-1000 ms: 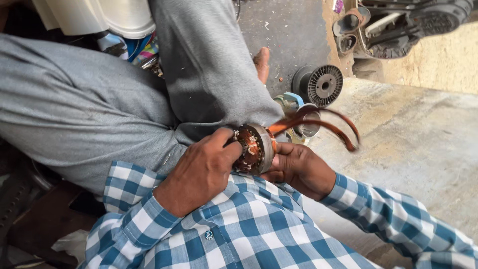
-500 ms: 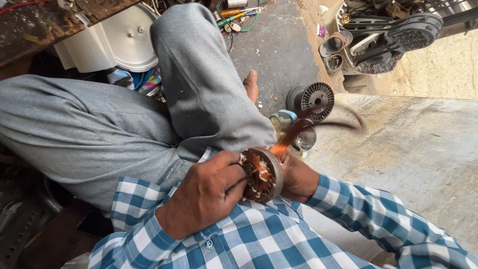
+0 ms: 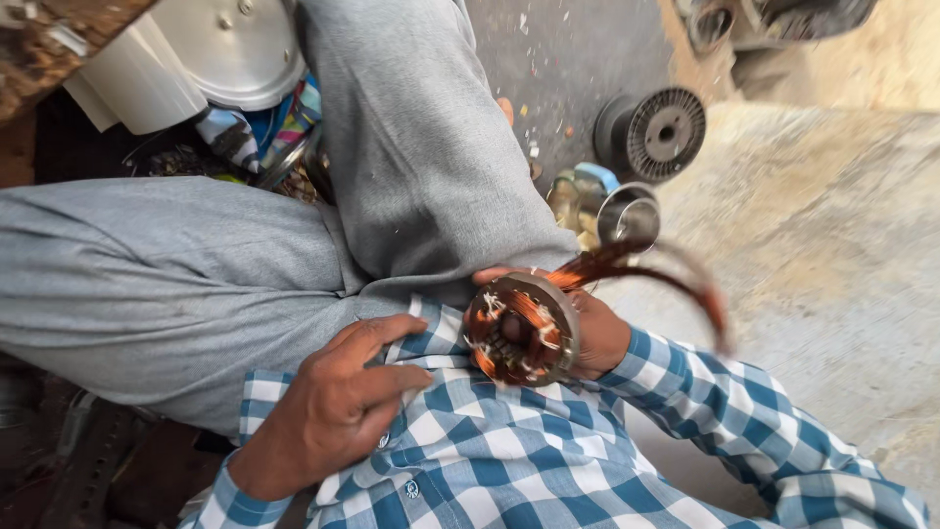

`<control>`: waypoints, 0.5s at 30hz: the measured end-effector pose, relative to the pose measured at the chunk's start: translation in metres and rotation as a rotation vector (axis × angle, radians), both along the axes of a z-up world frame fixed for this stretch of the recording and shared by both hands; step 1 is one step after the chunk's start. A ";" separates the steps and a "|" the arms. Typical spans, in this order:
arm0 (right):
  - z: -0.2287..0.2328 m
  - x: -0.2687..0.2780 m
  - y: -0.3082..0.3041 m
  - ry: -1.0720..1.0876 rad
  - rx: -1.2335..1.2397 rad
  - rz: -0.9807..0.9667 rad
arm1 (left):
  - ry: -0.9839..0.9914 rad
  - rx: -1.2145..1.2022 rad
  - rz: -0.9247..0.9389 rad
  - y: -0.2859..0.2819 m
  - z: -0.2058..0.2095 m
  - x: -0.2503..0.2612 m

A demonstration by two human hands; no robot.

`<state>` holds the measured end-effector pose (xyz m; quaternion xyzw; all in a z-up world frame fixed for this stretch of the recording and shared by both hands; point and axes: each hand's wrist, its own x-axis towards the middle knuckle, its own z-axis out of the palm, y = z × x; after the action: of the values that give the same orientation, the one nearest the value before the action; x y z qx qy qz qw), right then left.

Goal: The person sits cross-legged on the floor and uses orange-handled scissors to cut a strip of yellow insulating tape. They then wrap the tape around the copper windings of a motor stator held in their hands.

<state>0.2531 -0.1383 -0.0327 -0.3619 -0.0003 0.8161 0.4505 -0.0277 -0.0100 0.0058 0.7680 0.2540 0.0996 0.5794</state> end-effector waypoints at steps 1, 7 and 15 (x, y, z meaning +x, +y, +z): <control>-0.003 0.001 0.001 0.063 -0.014 -0.016 | 0.049 -0.056 -0.006 0.004 -0.004 -0.004; -0.011 0.009 0.001 0.206 -0.006 0.009 | 0.036 -0.187 0.649 0.032 0.012 -0.014; -0.014 0.011 -0.003 0.247 0.059 0.043 | -0.008 -0.045 0.222 0.017 0.058 0.067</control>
<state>0.2637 -0.1414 -0.0468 -0.2449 0.0232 0.8637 0.4399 0.0398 0.0069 0.0641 0.7217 0.3373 0.1602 0.5828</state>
